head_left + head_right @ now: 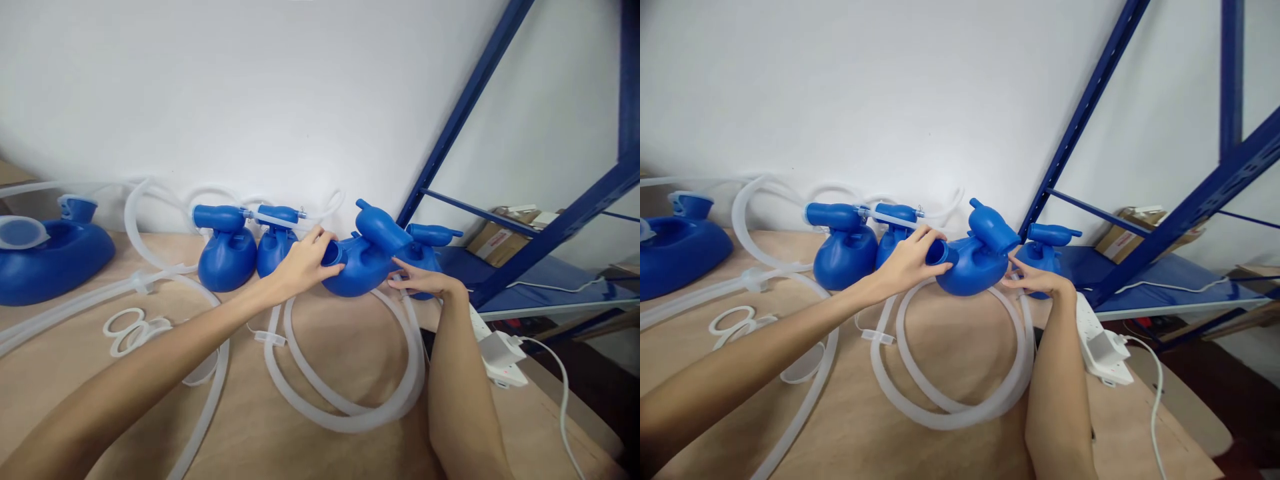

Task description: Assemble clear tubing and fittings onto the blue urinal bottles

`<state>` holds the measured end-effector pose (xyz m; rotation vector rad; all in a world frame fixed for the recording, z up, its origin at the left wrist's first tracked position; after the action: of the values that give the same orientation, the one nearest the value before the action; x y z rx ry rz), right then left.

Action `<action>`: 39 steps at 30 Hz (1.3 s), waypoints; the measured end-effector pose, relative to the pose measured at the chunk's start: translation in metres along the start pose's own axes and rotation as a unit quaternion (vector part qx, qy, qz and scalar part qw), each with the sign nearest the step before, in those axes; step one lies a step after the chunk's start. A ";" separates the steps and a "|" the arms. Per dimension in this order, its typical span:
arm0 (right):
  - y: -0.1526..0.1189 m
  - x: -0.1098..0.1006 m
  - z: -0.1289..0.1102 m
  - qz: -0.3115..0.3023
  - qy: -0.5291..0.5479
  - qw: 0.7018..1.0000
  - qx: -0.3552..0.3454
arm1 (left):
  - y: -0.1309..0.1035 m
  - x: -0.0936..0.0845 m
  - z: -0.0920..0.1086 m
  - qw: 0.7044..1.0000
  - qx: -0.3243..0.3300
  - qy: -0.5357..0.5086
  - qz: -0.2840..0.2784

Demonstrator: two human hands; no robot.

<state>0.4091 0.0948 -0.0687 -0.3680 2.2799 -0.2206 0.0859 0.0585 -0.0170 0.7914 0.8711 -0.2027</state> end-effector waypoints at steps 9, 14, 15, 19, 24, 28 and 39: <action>0.043 0.043 0.000 -0.124 -0.128 0.968 0.175 | 0.066 0.085 -0.017 0.995 -0.091 -0.026 -0.005; 0.056 0.060 -0.022 -0.113 -0.135 0.975 0.139 | 0.090 0.113 -0.016 0.993 -0.078 -0.061 -0.063; 0.055 0.062 -0.026 -0.114 -0.131 0.976 0.132 | 0.092 0.116 -0.014 0.992 -0.068 -0.069 -0.084; 0.041 0.061 -0.045 -0.135 -0.108 0.981 0.092 | 0.072 0.106 -0.017 0.984 -0.043 -0.080 -0.154; 0.004 0.030 -0.074 -0.126 -0.103 0.987 -0.011 | 0.010 0.055 -0.045 0.965 -0.098 -0.074 -0.230; -0.033 0.004 -0.102 -0.030 -0.073 0.990 -0.115 | -0.032 0.016 -0.046 0.930 -0.126 -0.160 -0.304; -0.053 0.058 -0.204 0.103 0.187 0.926 -0.311 | -0.119 -0.149 -0.037 0.868 -0.381 -0.303 -0.102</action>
<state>0.2300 0.0338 0.0417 -0.4272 2.7100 0.6074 -0.0881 -0.0215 0.0158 -0.1259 0.3624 -0.2502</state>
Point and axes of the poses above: each hand's wrist, its own y-axis towards the middle knuckle, its own x-axis out of the palm, z = x × y, the point moved 4 cm from there along y, towards the middle knuckle, and after that the axes turned 1 degree about -y, right-handed, at the moved point
